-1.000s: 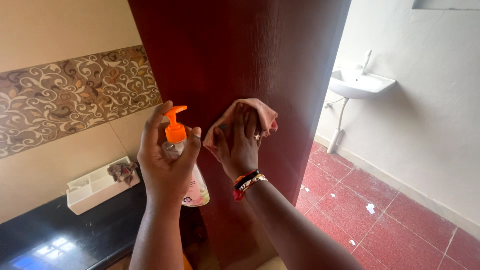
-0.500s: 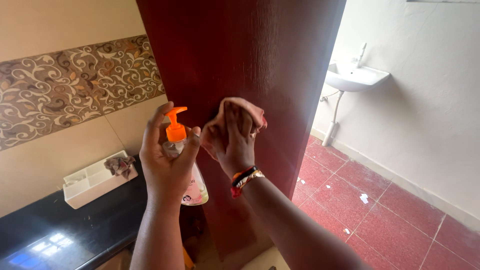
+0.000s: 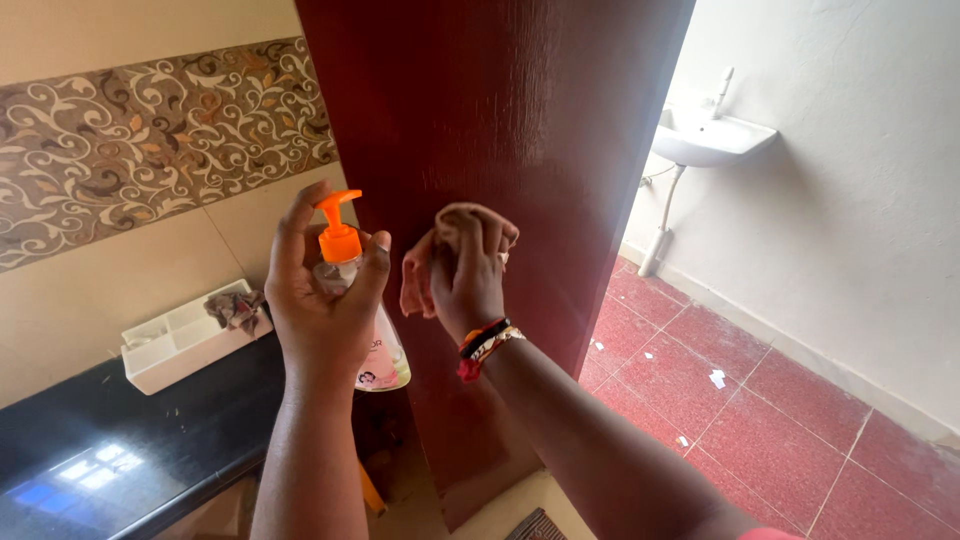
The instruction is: The person wipes the surface and edges of a brown door and the adjacent door frame using a cloth and a bottle of soap. They move the cloth repeatedly along the top and side of the door and frame while holding the bottle.
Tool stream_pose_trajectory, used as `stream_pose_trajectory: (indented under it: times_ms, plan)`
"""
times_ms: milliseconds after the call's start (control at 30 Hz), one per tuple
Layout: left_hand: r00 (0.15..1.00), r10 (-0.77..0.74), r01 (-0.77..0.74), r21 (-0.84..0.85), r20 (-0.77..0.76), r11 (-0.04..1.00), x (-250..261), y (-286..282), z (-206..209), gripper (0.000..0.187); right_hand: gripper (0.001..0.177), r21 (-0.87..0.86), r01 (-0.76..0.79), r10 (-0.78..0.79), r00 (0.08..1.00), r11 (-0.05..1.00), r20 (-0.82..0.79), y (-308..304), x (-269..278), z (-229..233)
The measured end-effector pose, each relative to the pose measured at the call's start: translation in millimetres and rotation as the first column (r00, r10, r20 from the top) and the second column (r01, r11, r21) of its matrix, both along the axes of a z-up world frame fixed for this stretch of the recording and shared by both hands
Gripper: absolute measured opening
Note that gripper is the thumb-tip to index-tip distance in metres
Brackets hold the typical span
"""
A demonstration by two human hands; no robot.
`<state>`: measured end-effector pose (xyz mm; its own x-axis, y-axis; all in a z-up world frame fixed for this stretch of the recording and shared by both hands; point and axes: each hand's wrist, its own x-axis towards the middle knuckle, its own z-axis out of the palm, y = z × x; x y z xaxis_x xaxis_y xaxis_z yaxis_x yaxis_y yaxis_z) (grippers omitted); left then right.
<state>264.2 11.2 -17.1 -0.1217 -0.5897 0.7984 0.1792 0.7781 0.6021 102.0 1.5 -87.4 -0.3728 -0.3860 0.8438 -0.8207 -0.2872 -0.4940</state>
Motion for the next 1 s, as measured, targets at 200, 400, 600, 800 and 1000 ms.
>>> stream_pose_trajectory:
  times_ms: [200, 400, 600, 800, 1000]
  plan:
    - [0.998, 0.055, -0.056, 0.073, 0.008, 0.996, 5.7, 1.0, -3.5, 0.055, 0.032, -0.054, -0.006, 0.008, 0.999, 0.999, 0.042, -5.6, 19.0, 38.3]
    - [0.998, 0.059, -0.058, 0.012, -0.017, 0.998, 11.3, -3.6, -8.0, 0.057, 0.029, 0.182, -0.130, 0.150, 0.983, 0.975, -0.102, 12.0, 39.2, -26.6]
    - [0.998, 0.063, -0.061, 0.063, -0.021, 0.996, 11.1, -3.4, -12.5, 0.058, 0.028, 0.005, -0.047, 0.047, 0.999, 0.999, -0.011, -2.0, 7.6, -1.5]
    - [0.995, 0.093, -0.094, -0.018, -0.028, 0.995, 8.3, 1.8, -9.7, 0.058, 0.024, -0.080, -0.099, 0.088, 0.986, 0.992, -0.139, -15.6, 15.1, 35.0]
    - [0.995, 0.087, -0.085, 0.036, -0.054, 0.996, 6.0, 5.6, -2.0, 0.057, 0.017, 0.179, -0.236, 0.270, 0.942, 0.955, -0.200, 9.2, 23.2, -48.3]
